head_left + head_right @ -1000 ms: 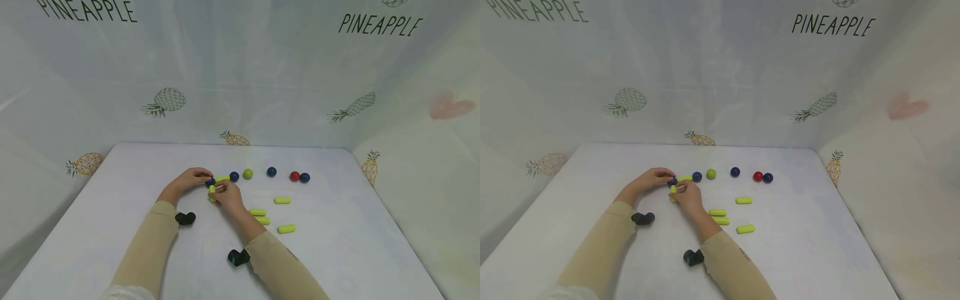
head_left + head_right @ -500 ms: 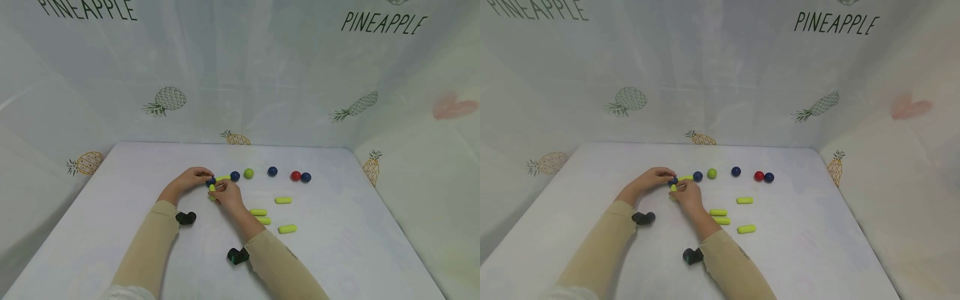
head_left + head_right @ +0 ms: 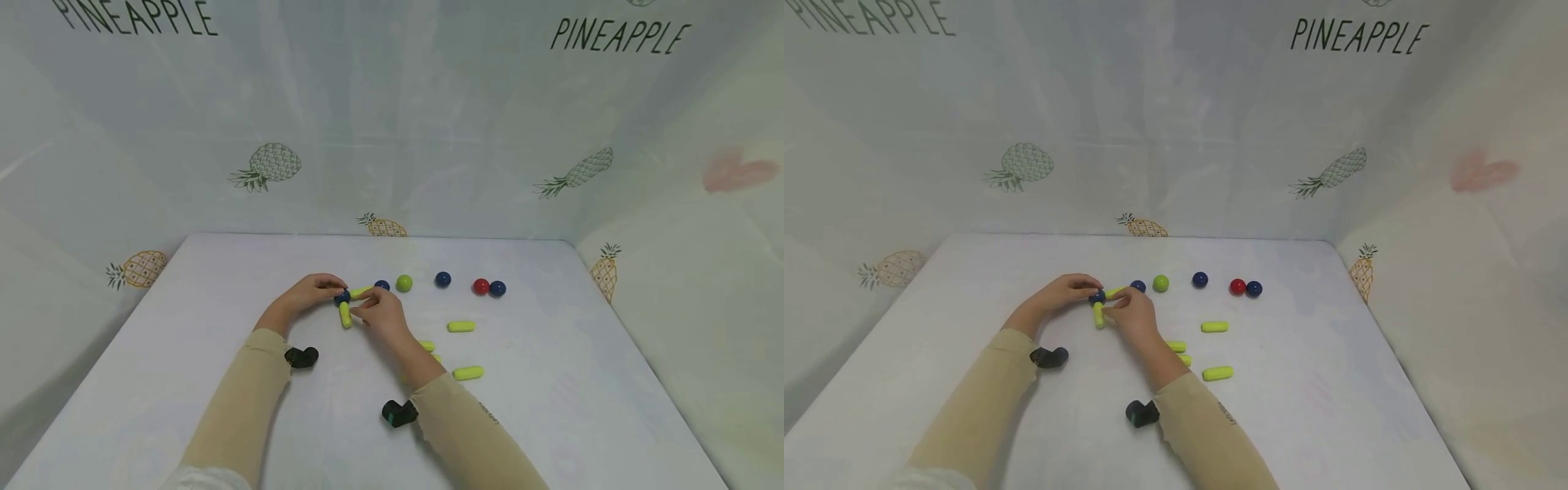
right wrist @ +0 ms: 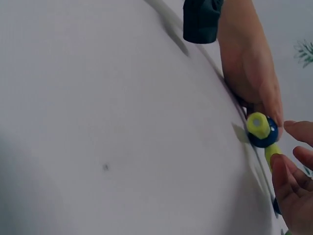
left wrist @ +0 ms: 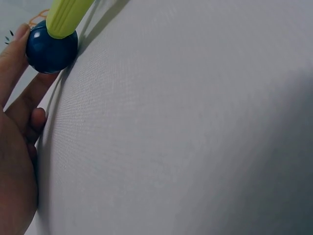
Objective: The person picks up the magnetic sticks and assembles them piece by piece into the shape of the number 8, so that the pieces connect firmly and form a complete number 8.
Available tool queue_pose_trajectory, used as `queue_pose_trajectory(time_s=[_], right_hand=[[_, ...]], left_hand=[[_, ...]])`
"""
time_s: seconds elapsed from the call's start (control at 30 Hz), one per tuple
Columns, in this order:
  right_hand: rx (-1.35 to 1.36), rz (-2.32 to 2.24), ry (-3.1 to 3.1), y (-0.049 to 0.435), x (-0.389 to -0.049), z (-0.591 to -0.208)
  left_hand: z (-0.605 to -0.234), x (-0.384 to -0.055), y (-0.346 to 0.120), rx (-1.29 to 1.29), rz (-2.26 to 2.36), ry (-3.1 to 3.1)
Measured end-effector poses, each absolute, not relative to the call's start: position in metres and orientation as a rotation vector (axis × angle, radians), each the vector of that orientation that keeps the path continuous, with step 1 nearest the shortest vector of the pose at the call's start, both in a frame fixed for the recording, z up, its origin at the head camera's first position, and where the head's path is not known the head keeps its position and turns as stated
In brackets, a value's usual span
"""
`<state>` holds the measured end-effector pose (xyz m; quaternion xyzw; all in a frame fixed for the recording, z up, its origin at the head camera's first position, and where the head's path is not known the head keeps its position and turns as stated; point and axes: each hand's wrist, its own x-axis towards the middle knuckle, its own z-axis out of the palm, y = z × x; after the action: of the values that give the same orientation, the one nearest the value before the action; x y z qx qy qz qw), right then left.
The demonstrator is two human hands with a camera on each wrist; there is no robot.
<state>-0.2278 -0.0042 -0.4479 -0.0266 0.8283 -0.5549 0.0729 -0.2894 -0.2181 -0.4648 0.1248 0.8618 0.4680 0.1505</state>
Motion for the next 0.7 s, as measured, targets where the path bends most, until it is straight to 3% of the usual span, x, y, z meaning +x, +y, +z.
queue_pose_trajectory(time_s=[0.7], right_hand=[[0.017,-1.675,2.661,0.04,-0.241,-0.442]], left_hand=[[-0.47,-0.292,-0.216,0.319,1.308,2.524]])
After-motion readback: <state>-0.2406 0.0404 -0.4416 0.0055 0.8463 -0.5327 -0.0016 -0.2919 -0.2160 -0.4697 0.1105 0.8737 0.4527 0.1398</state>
